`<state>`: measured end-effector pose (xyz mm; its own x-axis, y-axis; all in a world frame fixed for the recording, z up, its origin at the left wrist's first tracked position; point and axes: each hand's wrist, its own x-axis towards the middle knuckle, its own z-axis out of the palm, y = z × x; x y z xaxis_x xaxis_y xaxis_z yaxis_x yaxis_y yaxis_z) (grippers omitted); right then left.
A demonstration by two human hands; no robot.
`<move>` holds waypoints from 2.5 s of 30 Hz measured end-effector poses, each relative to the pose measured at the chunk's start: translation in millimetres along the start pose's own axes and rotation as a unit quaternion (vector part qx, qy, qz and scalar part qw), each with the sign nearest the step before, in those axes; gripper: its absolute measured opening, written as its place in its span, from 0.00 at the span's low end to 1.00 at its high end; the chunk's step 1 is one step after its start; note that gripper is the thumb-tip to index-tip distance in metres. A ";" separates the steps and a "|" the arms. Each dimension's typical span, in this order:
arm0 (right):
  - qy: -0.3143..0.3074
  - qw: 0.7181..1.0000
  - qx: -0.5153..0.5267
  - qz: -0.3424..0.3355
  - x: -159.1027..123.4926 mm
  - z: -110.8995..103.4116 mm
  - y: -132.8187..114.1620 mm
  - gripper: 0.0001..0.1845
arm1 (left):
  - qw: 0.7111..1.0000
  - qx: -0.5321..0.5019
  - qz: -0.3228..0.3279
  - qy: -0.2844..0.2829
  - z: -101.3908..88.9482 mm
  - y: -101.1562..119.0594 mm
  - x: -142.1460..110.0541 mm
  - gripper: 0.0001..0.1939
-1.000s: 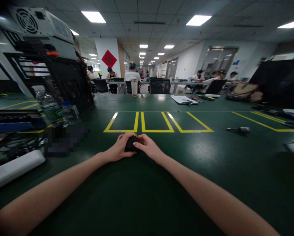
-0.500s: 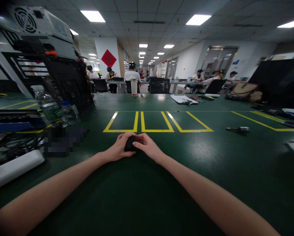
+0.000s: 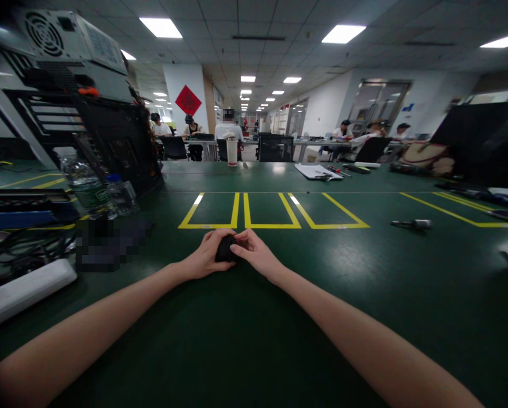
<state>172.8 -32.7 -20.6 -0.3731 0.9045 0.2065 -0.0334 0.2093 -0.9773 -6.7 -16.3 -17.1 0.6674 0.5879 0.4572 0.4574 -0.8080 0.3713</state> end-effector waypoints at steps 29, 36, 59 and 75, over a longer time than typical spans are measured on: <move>-0.039 0.999 0.017 0.005 -0.6 -2.9 -2.4 0.20 | 1.000 0.001 -0.005 -0.004 -0.9 1.6 -0.4 0.31; 0.003 1.000 0.000 0.014 -1.5 0.7 -3.3 0.12 | 1.000 0.001 -0.008 -0.002 0.1 1.1 0.7 0.32; 0.008 0.999 -0.034 0.033 -1.4 0.9 -5.1 0.13 | 1.000 0.001 -0.011 -0.005 -1.0 1.8 0.1 0.31; 0.017 0.998 -0.055 0.025 -0.5 1.4 -1.2 0.16 | 1.000 0.002 -0.006 -0.001 -0.8 1.2 0.0 0.31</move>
<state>171.8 -34.0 -19.6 -0.3392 0.9269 0.1605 0.0882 0.2011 -0.9756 -6.6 -17.2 -16.0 0.6633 0.5971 0.4511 0.4672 -0.8013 0.3736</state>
